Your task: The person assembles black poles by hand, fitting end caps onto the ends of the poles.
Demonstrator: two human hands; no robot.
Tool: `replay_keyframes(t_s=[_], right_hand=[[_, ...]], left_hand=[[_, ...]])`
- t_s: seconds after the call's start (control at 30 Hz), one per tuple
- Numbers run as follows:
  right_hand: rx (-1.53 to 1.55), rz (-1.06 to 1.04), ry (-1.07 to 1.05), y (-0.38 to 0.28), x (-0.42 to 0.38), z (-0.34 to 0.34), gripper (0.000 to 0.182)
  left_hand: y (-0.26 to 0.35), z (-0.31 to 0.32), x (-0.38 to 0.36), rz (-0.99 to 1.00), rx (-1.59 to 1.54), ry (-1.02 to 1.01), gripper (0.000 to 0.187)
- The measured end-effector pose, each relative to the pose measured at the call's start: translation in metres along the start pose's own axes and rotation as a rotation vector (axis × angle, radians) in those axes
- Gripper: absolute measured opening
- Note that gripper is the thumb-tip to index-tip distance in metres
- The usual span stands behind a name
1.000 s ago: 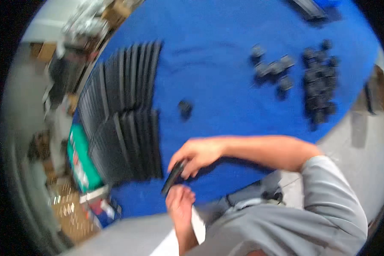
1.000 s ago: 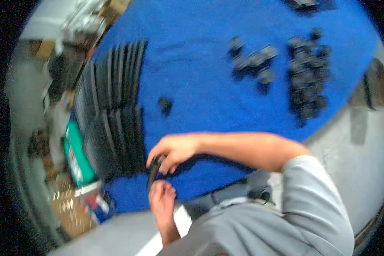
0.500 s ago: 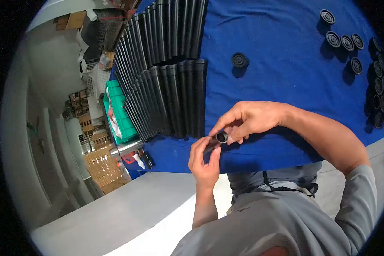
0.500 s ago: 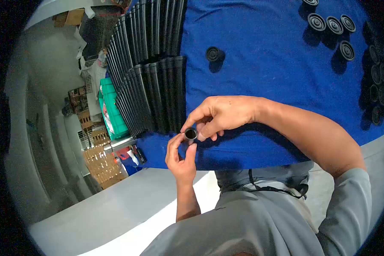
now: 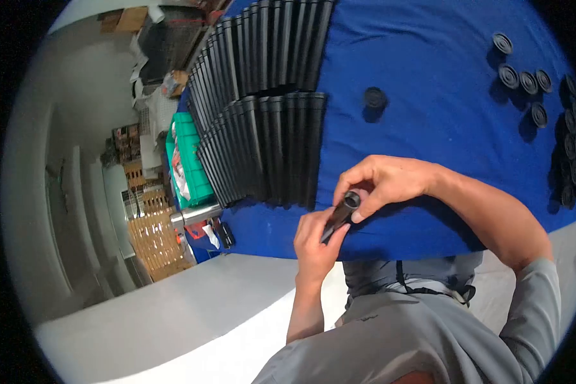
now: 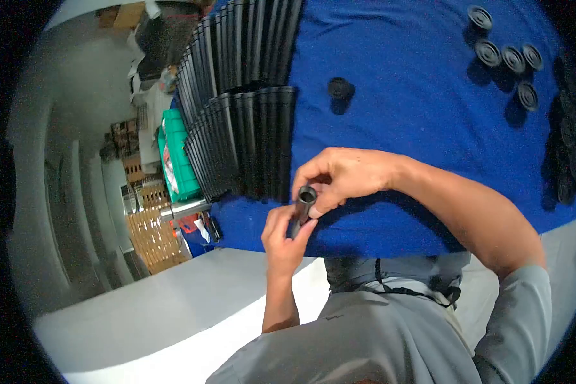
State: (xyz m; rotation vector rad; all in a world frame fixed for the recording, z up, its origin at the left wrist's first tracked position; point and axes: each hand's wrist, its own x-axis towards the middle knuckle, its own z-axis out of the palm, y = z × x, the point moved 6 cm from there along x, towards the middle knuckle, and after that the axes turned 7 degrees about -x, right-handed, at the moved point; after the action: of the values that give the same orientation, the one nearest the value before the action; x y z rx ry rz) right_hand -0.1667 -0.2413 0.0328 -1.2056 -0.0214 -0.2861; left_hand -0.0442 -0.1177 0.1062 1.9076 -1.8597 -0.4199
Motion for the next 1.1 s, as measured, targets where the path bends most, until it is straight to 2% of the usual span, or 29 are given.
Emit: replay_keyframes(t_s=[0.1, 0.13, 0.17, 0.2, 0.23, 0.27, 0.3, 0.33, 0.4, 0.43, 0.5, 0.63, 0.7, 0.73, 0.83, 0.9, 1.0, 1.1], right_hand=[[-0.147, 0.01, 0.057, -0.005, -0.002, -0.001, 0.047], [-0.19, 0.013, 0.092, -0.007, -0.003, -0.003, 0.053], [-0.256, 0.039, 0.092, -0.006, -0.002, -0.004, 0.069], [-0.266, 0.038, 0.093, -0.007, -0.001, -0.004, 0.071], [-0.276, 0.036, 0.097, -0.008, -0.001, -0.003, 0.074], [-0.284, 0.034, 0.101, -0.01, -0.001, -0.002, 0.077], [-0.341, 0.07, 0.019, -0.01, -0.001, 0.001, 0.078], [-0.236, 0.097, -0.006, -0.01, -0.001, 0.003, 0.077], [-0.018, 0.155, -0.045, -0.007, -0.001, 0.01, 0.075], [-0.131, 0.081, -0.013, -0.003, 0.0, 0.007, 0.071], [-0.139, 0.12, -0.015, -0.004, -0.002, 0.006, 0.066], [-0.229, 0.166, -0.022, -0.005, -0.003, 0.009, 0.056], [-0.268, 0.082, 0.009, 0.0, 0.0, 0.009, 0.05], [-0.288, 0.04, 0.025, 0.0, 0.001, 0.008, 0.047], [-0.092, 0.096, -0.023, -0.001, -0.001, 0.011, 0.048], [-0.094, 0.112, -0.04, -0.001, -0.002, 0.011, 0.049], [-0.1, 0.107, -0.048, -0.002, -0.003, 0.011, 0.049], [-0.197, 0.044, -0.035, -0.009, -0.002, 0.01, 0.047]], left_hand=[[0.0, -0.004, -0.008, -0.004, -0.066, 0.043, 0.041], [-0.008, -0.008, -0.016, -0.145, -0.37, 0.151, 0.042], [-0.015, -0.006, -0.028, -0.282, -0.678, 0.254, 0.043], [-0.023, -0.002, -0.038, -0.414, -0.989, 0.355, 0.044], [-0.026, -0.006, -0.039, -0.281, -1.08, 0.313, 0.043], [-0.027, -0.004, -0.04, -0.306, -1.261, 0.325, 0.043], [-0.028, -0.001, -0.039, -0.329, -1.444, 0.332, 0.043], [-0.027, 0.003, -0.04, -0.351, -1.628, 0.333, 0.043], [-0.042, 0.02, -0.05, -0.422, -1.799, 0.342, 0.04], [-0.047, 0.03, -0.056, -0.493, -1.864, 0.384, 0.039], [-0.058, 0.049, -0.068, -0.614, -2.016, 0.472, 0.033], [-0.074, 0.061, -0.079, -0.746, -2.074, 0.612, 0.028], [-0.074, 0.062, -0.079, -0.789, -2.051, 0.615, 0.029], [-0.075, 0.063, -0.079, -0.77, -2.11, 0.573, 0.029], [-0.076, 0.068, -0.077, -0.717, -2.274, 0.438, 0.032], [-0.071, 0.068, -0.074, -0.672, -2.356, 0.366, 0.034], [-0.062, 0.067, -0.075, -0.753, -2.328, 0.451, 0.04], [-0.045, 0.072, -0.066, -0.731, -2.293, 0.267, 0.041]])
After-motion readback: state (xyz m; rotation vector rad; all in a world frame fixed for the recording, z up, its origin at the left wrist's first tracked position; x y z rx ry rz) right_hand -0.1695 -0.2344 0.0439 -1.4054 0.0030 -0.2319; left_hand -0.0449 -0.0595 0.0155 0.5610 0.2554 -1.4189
